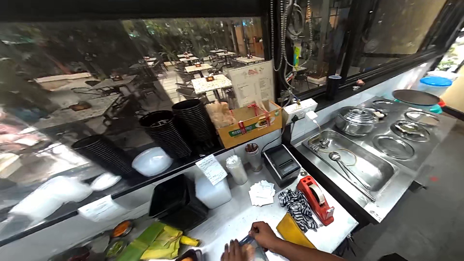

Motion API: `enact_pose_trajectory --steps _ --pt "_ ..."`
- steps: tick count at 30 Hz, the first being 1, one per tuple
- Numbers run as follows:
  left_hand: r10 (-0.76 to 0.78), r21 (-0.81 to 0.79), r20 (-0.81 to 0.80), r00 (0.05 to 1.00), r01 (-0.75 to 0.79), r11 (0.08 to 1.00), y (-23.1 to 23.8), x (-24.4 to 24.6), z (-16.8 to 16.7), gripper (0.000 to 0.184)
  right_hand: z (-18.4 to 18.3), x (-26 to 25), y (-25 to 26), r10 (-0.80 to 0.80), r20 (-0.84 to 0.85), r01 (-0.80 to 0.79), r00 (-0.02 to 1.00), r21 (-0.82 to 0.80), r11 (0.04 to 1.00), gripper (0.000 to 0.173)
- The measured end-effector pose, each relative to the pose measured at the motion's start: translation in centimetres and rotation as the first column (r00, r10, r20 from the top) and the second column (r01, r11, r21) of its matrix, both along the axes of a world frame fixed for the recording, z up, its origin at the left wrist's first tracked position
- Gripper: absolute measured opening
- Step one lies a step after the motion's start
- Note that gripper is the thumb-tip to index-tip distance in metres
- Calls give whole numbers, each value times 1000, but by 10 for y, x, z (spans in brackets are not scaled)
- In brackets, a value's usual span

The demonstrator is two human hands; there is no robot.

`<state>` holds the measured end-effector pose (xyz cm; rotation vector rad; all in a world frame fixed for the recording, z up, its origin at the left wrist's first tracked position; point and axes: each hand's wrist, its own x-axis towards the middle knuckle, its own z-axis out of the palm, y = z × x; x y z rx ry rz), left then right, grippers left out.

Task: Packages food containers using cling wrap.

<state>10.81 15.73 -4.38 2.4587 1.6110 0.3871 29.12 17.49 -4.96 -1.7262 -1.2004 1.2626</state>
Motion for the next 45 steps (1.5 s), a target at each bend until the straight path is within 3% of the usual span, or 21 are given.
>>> enact_pose_trajectory --steps 3,7,9,11,13,15,17,19,21,23,25,27,30,32,36,38,40,42,45 --pt "31 29 70 997 -33 999 -20 5 -12 83 -6 -2 1 -10 -8 10 1000 39 999 27" --pt "92 67 126 988 -101 993 -17 5 -24 72 4 5 11 81 -112 -89 990 -73 993 24" --pt "53 47 89 995 -57 997 -9 0 -28 69 14 9 18 143 -114 -162 983 -190 968 27" --pt "23 17 12 1000 -23 1000 -1 -5 -26 70 16 8 21 180 -47 -186 983 -206 961 27" --pt "53 -21 -34 998 -54 998 -5 -2 -18 65 13 0 13 175 174 -152 969 -139 978 28" --pt "136 -33 -17 991 -136 990 -24 10 -9 59 9 -13 -8 72 361 -67 930 -26 997 29" --pt "213 10 -5 977 -213 977 -45 18 -8 62 5 -27 -30 -68 348 60 935 34 998 29" --pt "251 13 -29 968 -250 968 -61 20 -14 69 8 -28 -49 -108 239 126 965 -62 990 30" --pt "252 1 -64 966 -252 968 -68 14 -17 77 15 -14 -63 -20 137 48 990 -206 977 31" --pt "236 2 -74 969 -236 972 -68 6 -18 87 22 15 -66 203 268 -129 942 -271 954 33" --pt "208 16 -81 975 -208 978 -67 2 -21 91 33 32 -58 291 429 -212 855 -223 951 38" --pt "175 22 -88 981 -173 985 -65 1 -21 90 33 32 -39 255 468 -235 846 -103 967 46" --pt "140 24 -90 986 -138 990 -64 1 -23 91 6 5 -18 227 498 -301 837 72 951 47" --pt "115 27 -78 990 -114 993 -60 0 -23 91 -12 -15 -16 130 624 -307 771 184 934 45" --pt "119 60 -3 993 -119 991 -51 -7 -24 97 -7 -20 -17 81 651 -234 754 151 960 42" --pt "195 79 2 981 -194 978 -59 -6 -23 95 -5 -19 -30 59 632 -183 773 132 974 41" --pt "243 75 4 970 -243 967 -66 -7 -29 96 -6 -24 -49 -11 631 -142 776 191 971 46" --pt "193 57 37 981 -195 979 -63 -12 -33 96 -15 -27 -64 -56 653 -166 755 274 947 45" --pt "80 9 58 995 -81 997 -58 -21 -34 94 -18 -23 -74 36 795 -316 606 198 928 70"
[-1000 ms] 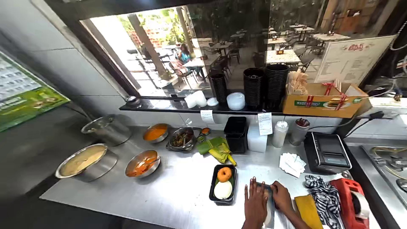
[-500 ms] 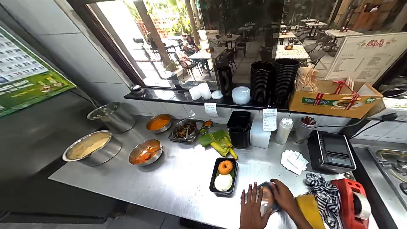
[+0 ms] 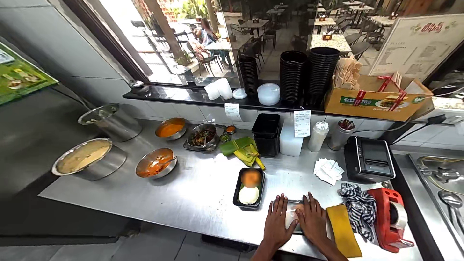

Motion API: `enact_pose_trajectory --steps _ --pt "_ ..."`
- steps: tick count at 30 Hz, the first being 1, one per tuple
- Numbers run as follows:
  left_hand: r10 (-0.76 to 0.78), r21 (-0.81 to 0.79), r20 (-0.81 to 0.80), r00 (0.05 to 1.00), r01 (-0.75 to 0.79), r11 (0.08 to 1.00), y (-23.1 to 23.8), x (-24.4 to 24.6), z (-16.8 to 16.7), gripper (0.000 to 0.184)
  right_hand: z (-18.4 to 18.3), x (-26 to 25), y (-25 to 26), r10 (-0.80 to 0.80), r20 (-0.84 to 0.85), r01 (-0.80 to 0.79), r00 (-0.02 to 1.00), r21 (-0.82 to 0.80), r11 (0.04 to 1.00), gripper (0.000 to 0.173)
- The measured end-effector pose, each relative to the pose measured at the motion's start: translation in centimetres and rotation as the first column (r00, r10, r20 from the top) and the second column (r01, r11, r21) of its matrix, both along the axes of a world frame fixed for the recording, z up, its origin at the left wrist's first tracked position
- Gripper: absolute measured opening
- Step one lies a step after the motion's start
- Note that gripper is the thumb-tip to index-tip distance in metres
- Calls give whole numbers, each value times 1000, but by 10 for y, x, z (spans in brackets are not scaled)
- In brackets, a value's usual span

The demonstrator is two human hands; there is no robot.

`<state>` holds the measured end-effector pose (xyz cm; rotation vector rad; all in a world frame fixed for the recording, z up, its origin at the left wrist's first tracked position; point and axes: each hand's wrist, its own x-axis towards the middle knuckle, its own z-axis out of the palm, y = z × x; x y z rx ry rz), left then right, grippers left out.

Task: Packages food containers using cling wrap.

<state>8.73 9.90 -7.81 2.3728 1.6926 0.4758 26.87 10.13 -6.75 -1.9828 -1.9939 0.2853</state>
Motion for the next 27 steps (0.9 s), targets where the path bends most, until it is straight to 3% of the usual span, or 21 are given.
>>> enact_pose_trajectory --steps 3,6,11,14,17,20,24,27 --pt "-48 -26 -27 998 47 999 6 -3 5 93 -7 5 12 109 68 -109 992 -5 994 85" --pt "-27 -74 -119 993 18 997 8 4 15 89 -8 6 14 137 80 -135 987 -24 991 81" --pt "93 54 -116 989 -88 995 7 20 6 75 -5 10 17 183 82 -183 980 -15 983 86" --pt "93 44 -100 991 -89 995 3 20 6 76 6 16 20 260 81 -249 962 -120 961 91" --pt "93 22 -95 991 -92 996 5 20 9 77 16 18 34 339 90 -317 936 -198 927 82" --pt "113 -13 -106 988 -115 993 -3 21 12 80 12 18 35 450 36 -442 892 -127 888 65" --pt "113 -46 -154 982 -121 992 -20 18 23 99 18 30 56 627 -10 -625 779 -108 773 60" --pt "91 -79 -151 984 -103 991 -30 13 22 108 19 34 81 552 100 -554 828 -12 833 60"
